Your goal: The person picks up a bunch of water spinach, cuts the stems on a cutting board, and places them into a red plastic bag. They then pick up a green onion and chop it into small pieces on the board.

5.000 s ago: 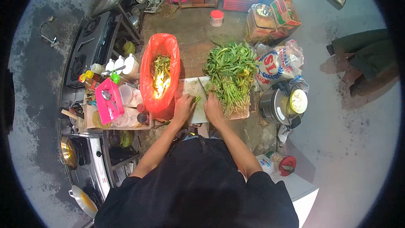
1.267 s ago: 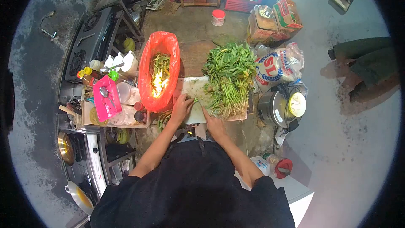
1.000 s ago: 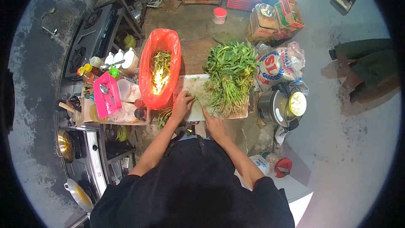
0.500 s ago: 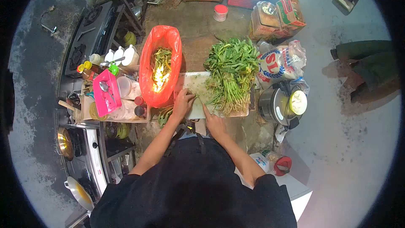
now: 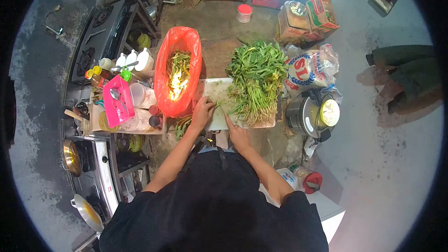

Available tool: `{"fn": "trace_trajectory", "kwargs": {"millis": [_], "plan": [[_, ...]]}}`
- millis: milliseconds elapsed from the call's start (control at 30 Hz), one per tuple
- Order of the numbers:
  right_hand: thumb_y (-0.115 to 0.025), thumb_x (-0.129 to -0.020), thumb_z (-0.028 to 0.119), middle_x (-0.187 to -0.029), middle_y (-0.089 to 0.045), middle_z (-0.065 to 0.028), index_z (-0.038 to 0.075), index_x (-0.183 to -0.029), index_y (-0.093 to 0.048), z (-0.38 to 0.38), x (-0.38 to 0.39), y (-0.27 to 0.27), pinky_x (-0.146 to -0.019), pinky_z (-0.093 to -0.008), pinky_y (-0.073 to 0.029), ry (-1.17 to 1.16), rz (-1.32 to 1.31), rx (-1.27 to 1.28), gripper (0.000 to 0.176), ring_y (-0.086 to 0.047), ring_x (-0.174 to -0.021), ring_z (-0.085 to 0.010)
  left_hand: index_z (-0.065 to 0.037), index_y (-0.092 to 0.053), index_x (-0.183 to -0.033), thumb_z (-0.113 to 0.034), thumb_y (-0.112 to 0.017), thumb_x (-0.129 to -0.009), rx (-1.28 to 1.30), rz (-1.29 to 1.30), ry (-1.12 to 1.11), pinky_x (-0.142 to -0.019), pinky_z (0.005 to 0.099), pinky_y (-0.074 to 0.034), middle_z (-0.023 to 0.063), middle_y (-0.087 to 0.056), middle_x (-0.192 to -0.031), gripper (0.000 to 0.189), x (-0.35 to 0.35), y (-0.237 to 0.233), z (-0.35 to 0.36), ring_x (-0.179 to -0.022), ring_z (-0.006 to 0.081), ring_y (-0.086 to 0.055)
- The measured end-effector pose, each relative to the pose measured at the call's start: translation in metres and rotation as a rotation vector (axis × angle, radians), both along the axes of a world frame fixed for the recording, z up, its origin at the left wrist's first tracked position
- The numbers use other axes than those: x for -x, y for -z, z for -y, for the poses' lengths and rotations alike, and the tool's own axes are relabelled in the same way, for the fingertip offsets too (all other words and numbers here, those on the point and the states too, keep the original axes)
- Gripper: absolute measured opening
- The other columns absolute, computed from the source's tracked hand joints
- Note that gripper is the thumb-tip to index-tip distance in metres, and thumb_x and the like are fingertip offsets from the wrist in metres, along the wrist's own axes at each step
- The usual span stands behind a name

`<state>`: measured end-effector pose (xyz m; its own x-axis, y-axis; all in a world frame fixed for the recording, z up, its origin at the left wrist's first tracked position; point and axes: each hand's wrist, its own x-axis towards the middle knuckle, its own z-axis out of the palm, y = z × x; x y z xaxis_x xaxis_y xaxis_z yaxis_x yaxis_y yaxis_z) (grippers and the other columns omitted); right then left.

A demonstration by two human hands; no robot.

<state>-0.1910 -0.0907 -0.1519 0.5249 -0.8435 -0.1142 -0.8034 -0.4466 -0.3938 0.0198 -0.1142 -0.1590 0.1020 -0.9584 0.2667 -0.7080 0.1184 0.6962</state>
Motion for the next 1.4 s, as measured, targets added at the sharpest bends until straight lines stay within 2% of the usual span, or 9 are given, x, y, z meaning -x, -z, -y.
{"fn": "trace_trajectory", "kwargs": {"millis": [167, 267, 467, 600, 967, 1167, 1233, 1400], "plan": [[-0.054, -0.094, 0.012, -0.078, -0.067, -0.0215, 0.025, -0.157, -0.028, 0.002, -0.005, 0.003, -0.061, -0.0533, -0.054, -0.011, -0.058, 0.064, 0.070, -0.066, -0.067, -0.0413, -0.001, -0.076, -0.097, -0.008, -0.074, -0.081, 0.019, -0.001, -0.013, -0.079, 0.0396, -0.050, 0.0130, -0.060, -0.087, 0.018, 0.000, 0.000, 0.001, -0.088, 0.0305, -0.060], [-0.053, -0.094, 0.012, -0.078, -0.067, -0.0221, 0.024, -0.157, -0.029, 0.002, 0.000, 0.000, -0.062, -0.0533, -0.054, 0.006, -0.001, 0.040, 0.068, -0.067, -0.067, -0.0407, 0.001, -0.076, -0.095, -0.005, -0.075, -0.078, -0.025, -0.055, -0.004, -0.082, 0.0416, -0.049, 0.0166, -0.060, -0.090, 0.018, -0.002, 0.002, 0.001, -0.090, 0.0341, -0.060], [-0.053, -0.096, 0.013, -0.077, -0.067, -0.0222, 0.023, -0.157, -0.029, 0.000, 0.000, -0.020, -0.062, -0.0534, -0.052, 0.004, 0.123, 0.051, 0.066, -0.066, -0.068, -0.0407, 0.001, -0.076, -0.094, -0.006, -0.075, -0.080, -0.015, -0.065, -0.013, -0.081, 0.0416, -0.049, 0.0162, -0.061, -0.089, 0.017, -0.001, 0.001, 0.001, -0.090, 0.0335, -0.061], [-0.055, -0.095, 0.014, -0.077, -0.067, -0.0212, 0.023, -0.157, -0.031, -0.003, 0.002, -0.023, -0.062, -0.0532, -0.052, -0.015, 0.067, -0.002, 0.067, -0.066, -0.067, -0.0409, 0.001, -0.075, -0.098, -0.007, -0.074, -0.081, 0.000, -0.041, -0.001, -0.080, 0.0396, -0.049, 0.0144, -0.061, -0.087, 0.019, -0.002, 0.002, 0.001, -0.088, 0.0315, -0.060], [-0.056, -0.093, 0.013, -0.076, -0.067, -0.0208, 0.024, -0.157, -0.030, -0.005, -0.002, -0.023, -0.062, -0.0533, -0.054, -0.008, 0.007, -0.020, 0.070, -0.067, -0.067, -0.0407, 0.002, -0.076, -0.093, -0.006, -0.074, -0.080, 0.028, -0.040, -0.012, -0.079, 0.0407, -0.050, 0.0156, -0.062, -0.088, 0.016, 0.000, -0.001, 0.000, -0.087, 0.0326, -0.061], [-0.055, -0.093, 0.012, -0.075, -0.068, -0.0212, 0.028, -0.158, -0.026, 0.004, -0.016, -0.004, -0.060, -0.0545, -0.054, 0.031, -0.009, -0.025, 0.073, -0.067, -0.065, -0.0414, 0.001, -0.076, -0.094, -0.006, -0.075, -0.079, 0.047, -0.041, -0.019, -0.079, 0.0401, -0.049, 0.0155, -0.062, -0.086, 0.016, 0.000, 0.009, 0.002, -0.086, 0.0323, -0.061], [-0.051, -0.090, 0.007, -0.077, -0.068, -0.0240, 0.026, -0.160, -0.022, 0.008, -0.019, 0.000, -0.063, -0.0553, -0.055, 0.015, -0.031, -0.052, 0.078, -0.069, -0.068, -0.0424, 0.001, -0.076, -0.093, -0.006, -0.075, -0.079, 0.035, -0.051, -0.016, -0.079, 0.0402, -0.049, 0.0155, -0.062, -0.086, 0.016, 0.000, 0.010, 0.001, -0.086, 0.0324, -0.061], [-0.053, -0.091, 0.009, -0.076, -0.068, -0.0224, 0.028, -0.159, -0.022, -0.004, -0.003, -0.007, -0.060, -0.0543, -0.054, -0.003, -0.031, -0.024, 0.077, -0.068, -0.065, -0.0416, 0.001, -0.076, -0.096, -0.006, -0.073, -0.080, -0.019, -0.041, -0.032, -0.081, 0.0406, -0.050, 0.0145, -0.062, -0.090, 0.017, 0.000, 0.001, -0.001, -0.091, 0.0317, -0.061]]}}
